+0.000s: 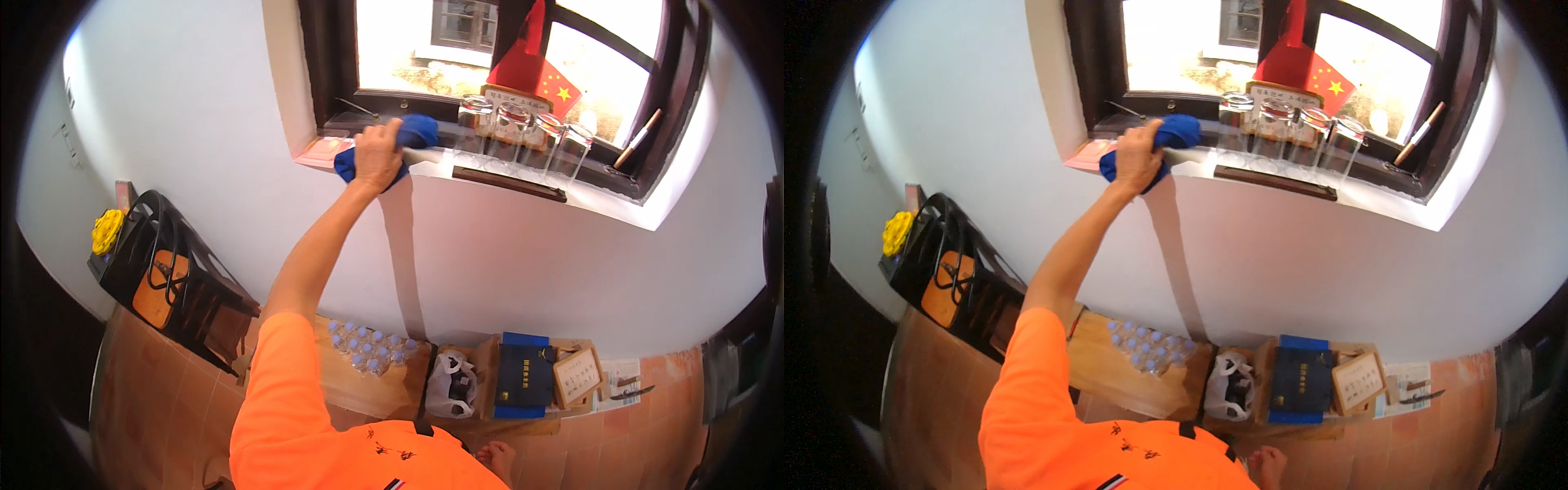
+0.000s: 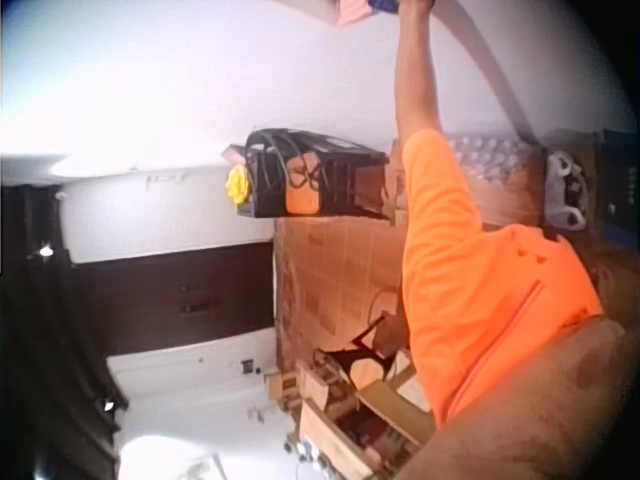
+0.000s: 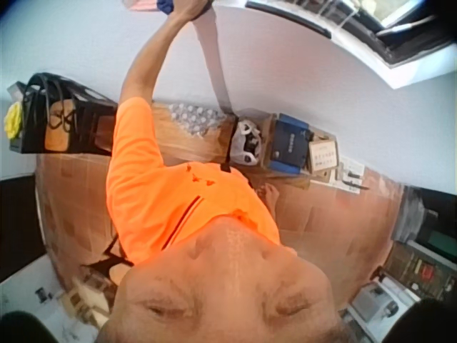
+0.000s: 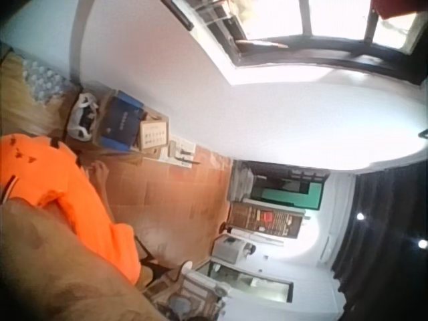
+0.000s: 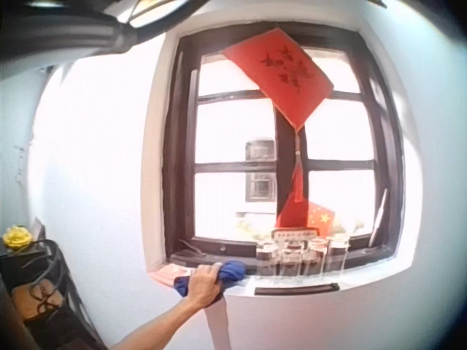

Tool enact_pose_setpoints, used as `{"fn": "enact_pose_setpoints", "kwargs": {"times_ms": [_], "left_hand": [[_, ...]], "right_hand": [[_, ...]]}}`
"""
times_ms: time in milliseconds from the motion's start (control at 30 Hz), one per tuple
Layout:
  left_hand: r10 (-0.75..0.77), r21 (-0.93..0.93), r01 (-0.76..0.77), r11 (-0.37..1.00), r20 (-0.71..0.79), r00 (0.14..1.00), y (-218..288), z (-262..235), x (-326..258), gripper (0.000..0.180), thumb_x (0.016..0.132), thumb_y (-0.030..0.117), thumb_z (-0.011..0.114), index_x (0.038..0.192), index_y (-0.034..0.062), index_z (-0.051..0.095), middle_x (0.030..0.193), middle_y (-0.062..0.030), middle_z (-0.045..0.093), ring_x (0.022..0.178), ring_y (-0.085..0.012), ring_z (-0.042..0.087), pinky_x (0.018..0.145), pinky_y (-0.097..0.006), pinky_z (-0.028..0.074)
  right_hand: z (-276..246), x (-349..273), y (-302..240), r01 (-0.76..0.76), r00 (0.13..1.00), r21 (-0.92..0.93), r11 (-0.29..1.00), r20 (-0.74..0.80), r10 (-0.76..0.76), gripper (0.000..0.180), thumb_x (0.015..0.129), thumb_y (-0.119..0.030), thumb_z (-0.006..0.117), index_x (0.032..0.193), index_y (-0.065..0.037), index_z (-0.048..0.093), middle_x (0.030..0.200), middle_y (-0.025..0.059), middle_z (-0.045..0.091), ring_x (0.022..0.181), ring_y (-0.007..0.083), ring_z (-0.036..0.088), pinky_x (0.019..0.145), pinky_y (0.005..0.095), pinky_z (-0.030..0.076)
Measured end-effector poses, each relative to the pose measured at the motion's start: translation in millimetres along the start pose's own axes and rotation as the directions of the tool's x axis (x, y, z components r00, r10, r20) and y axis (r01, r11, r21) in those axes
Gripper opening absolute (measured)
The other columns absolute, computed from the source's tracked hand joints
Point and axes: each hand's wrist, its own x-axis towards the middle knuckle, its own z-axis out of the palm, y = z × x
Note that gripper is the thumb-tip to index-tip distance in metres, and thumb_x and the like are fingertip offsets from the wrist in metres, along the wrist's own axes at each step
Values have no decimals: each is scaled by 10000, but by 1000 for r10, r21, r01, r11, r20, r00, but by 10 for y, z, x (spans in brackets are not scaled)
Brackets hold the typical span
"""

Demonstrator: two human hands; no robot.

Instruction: The person arranges a small Chinese flag and two framed calligraphy pieces on a window sill. They also place several clear glasses on the sill and wipe the surface with a blue cloth. The person handles the items one by one, adjusting their positions for display.

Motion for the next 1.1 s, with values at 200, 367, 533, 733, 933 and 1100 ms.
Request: {"fn": "enact_pose_setpoints", "kwargs": {"times_ms": [200,367,533,733,933,1100], "left_hand": [[-514,-500,333,800,-283,810,-40,-892,304,357,808,105,635,1150,17,584,977,-197,660,917,-350,643,843,-379,490],[-527,-744,225,630,-196,827,-90,-1546,-243,343,920,189,627,1179,-24,556,1043,-76,610,907,-153,564,809,-262,473],[-567,-686,488,539,133,813,337,-1798,-1245,289,905,96,586,1160,-39,573,1065,-69,623,956,-147,554,886,-291,435],[-535,-286,917,279,747,395,534,-1543,-3243,310,815,144,687,1071,-27,651,965,-67,664,856,-169,602,794,-309,489],[-287,-202,954,-221,949,134,1764,-1569,-3425,325,780,92,724,1078,-21,655,931,-72,681,785,-142,629,742,-294,517],[-150,-287,958,5,947,284,2486,-1458,-3206,326,811,132,715,1093,-18,650,916,-62,684,791,-135,629,742,-293,520]], "right_hand": [[273,-44,-395,56,998,13,998,28,-56,181,871,-51,546,1001,61,602,810,144,658,648,210,660,568,304,538],[597,-30,-853,101,977,-66,993,197,-87,203,890,-72,541,1027,64,603,850,144,665,698,201,672,625,282,543],[708,54,-1020,203,937,-80,976,304,-170,206,910,-80,541,1051,58,604,873,129,675,728,182,677,644,270,547],[697,82,-950,191,907,-78,978,395,-145,206,940,-92,529,1070,48,604,917,121,681,750,167,680,649,250,543],[496,-106,-1013,172,913,31,985,370,-172,308,916,-129,597,1185,18,578,959,117,673,824,158,664,700,272,543],[586,-370,-1466,341,817,195,919,422,-393,649,890,-156,666,1437,-47,332,1300,157,505,1093,192,562,904,320,484]]}}
